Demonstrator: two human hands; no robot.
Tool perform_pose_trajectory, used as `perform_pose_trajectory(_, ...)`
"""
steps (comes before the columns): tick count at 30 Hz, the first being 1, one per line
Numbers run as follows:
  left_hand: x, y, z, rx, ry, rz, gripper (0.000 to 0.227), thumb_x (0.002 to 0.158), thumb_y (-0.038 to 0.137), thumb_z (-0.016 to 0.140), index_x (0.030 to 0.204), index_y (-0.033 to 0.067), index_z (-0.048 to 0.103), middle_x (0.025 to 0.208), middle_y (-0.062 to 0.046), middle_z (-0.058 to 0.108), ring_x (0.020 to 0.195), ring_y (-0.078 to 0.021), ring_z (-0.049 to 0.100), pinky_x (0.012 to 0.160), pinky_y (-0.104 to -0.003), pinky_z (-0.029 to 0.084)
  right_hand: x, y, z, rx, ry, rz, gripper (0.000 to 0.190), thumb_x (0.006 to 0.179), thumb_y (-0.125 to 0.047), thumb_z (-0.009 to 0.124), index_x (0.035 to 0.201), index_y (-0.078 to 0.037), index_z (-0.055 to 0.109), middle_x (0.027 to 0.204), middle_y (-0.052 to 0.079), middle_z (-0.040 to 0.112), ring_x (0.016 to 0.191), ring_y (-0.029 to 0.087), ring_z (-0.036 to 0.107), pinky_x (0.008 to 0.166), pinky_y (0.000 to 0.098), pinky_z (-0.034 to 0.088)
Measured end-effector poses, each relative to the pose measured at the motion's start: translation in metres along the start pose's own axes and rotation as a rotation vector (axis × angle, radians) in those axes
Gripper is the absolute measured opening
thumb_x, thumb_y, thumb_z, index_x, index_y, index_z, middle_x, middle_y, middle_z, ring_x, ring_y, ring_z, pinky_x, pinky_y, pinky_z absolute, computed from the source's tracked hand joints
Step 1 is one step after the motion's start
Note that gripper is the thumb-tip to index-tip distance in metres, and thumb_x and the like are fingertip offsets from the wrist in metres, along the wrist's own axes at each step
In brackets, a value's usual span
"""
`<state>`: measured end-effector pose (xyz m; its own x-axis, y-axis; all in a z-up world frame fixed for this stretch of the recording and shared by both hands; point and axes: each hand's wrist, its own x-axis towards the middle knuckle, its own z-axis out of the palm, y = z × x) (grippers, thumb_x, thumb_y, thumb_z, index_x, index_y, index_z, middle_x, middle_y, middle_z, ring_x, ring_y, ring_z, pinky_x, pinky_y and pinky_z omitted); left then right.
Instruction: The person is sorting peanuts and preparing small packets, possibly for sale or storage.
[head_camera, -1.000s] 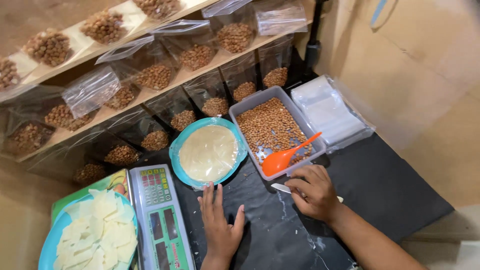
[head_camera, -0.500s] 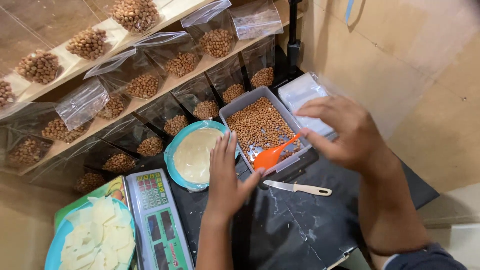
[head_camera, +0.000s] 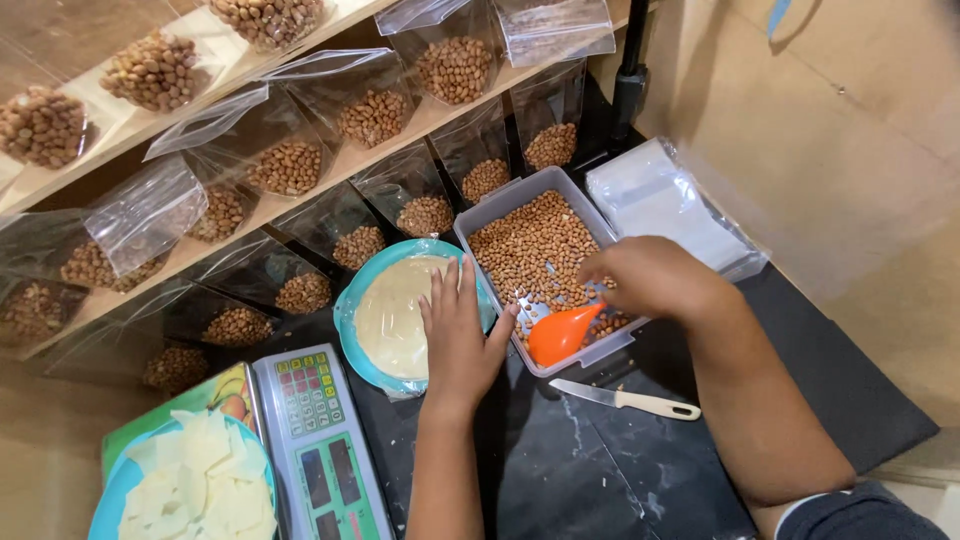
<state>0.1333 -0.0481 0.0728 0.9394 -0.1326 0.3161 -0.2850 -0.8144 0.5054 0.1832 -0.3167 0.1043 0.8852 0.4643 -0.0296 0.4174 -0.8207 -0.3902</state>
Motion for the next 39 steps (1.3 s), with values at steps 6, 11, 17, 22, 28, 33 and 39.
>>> perform_pose_trajectory(6, -0.009, -0.007, 0.026, 0.047, 0.019, -0.037, 0.075, 0.096, 0.035, 0.063, 0.154, -0.0022, 0.034, 0.159, -0.022, 0.039, 0.152, -0.0445, 0.023, 0.12, -0.064, 0.008, 0.016, 0.007, 0.036, -0.109, -0.293, 0.129, 0.034, 0.071, -0.013, 0.079, 0.103, -0.02, 0.074, 0.103, 0.007, 0.076, 0.101, 0.029, 0.071, 0.082, 0.043, 0.056)
perform_pose_trajectory(11, -0.013, -0.008, 0.046, 0.04, 0.092, -0.002, 0.063, 0.098, 0.028, 0.057, 0.151, -0.0015, 0.042, 0.156, -0.019, 0.045, 0.152, -0.0423, 0.029, 0.122, -0.064, 0.006, 0.008, 0.005, 0.013, -0.074, -0.231, 0.104, 0.029, 0.071, -0.012, 0.077, 0.098, -0.021, 0.077, 0.094, 0.008, 0.076, 0.093, 0.03, 0.072, 0.078, 0.0437, 0.056)
perform_pose_trajectory(17, -0.016, -0.015, 0.061, 0.003, 0.184, -0.008, 0.054, 0.096, 0.02, 0.055, 0.146, 0.0002, 0.051, 0.154, -0.017, 0.051, 0.15, -0.0389, 0.036, 0.123, -0.065, 0.005, 0.013, 0.0, 0.002, -0.015, 0.194, 0.137, 0.035, 0.075, -0.02, 0.074, 0.11, -0.022, 0.076, 0.085, 0.014, 0.074, 0.08, 0.037, 0.071, 0.068, 0.0486, 0.055)
perform_pose_trajectory(22, -0.016, -0.015, 0.062, -0.01, 0.216, -0.003, 0.055, 0.094, 0.018, 0.055, 0.146, -0.0003, 0.052, 0.153, -0.017, 0.052, 0.148, -0.0388, 0.038, 0.122, -0.066, 0.005, 0.032, 0.006, 0.047, -0.213, 0.338, 0.213, 0.024, 0.086, -0.021, 0.067, 0.108, -0.017, 0.074, 0.09, 0.012, 0.075, 0.085, 0.035, 0.072, 0.073, 0.0484, 0.056)
perform_pose_trajectory(28, -0.016, -0.015, 0.063, -0.016, 0.202, -0.013, 0.055, 0.094, 0.018, 0.056, 0.146, -0.0013, 0.051, 0.153, -0.017, 0.052, 0.149, -0.0384, 0.039, 0.122, -0.066, 0.005, 0.027, -0.017, 0.033, -0.142, 0.22, 0.093, 0.046, 0.078, -0.015, 0.066, 0.124, -0.019, 0.069, 0.088, 0.015, 0.075, 0.079, 0.038, 0.072, 0.069, 0.051, 0.056)
perform_pose_trajectory(33, -0.017, -0.018, 0.066, -0.01, 0.211, -0.002, 0.055, 0.094, 0.017, 0.056, 0.146, -0.001, 0.052, 0.153, -0.017, 0.052, 0.148, -0.0384, 0.039, 0.122, -0.066, 0.006, 0.002, -0.028, -0.008, -0.1, -0.062, 0.11, 0.051, 0.076, -0.017, 0.07, 0.126, -0.027, 0.071, 0.09, 0.014, 0.075, 0.087, 0.036, 0.071, 0.075, 0.049, 0.055)
perform_pose_trajectory(39, -0.017, -0.018, 0.067, -0.021, 0.204, -0.009, 0.055, 0.095, 0.018, 0.054, 0.147, -0.0001, 0.051, 0.154, -0.017, 0.051, 0.149, -0.0378, 0.038, 0.123, -0.065, 0.006, -0.02, -0.024, -0.033, -0.045, -0.164, 0.199, 0.042, 0.077, -0.017, 0.072, 0.118, -0.026, 0.075, 0.094, 0.011, 0.078, 0.088, 0.035, 0.072, 0.077, 0.046, 0.057)
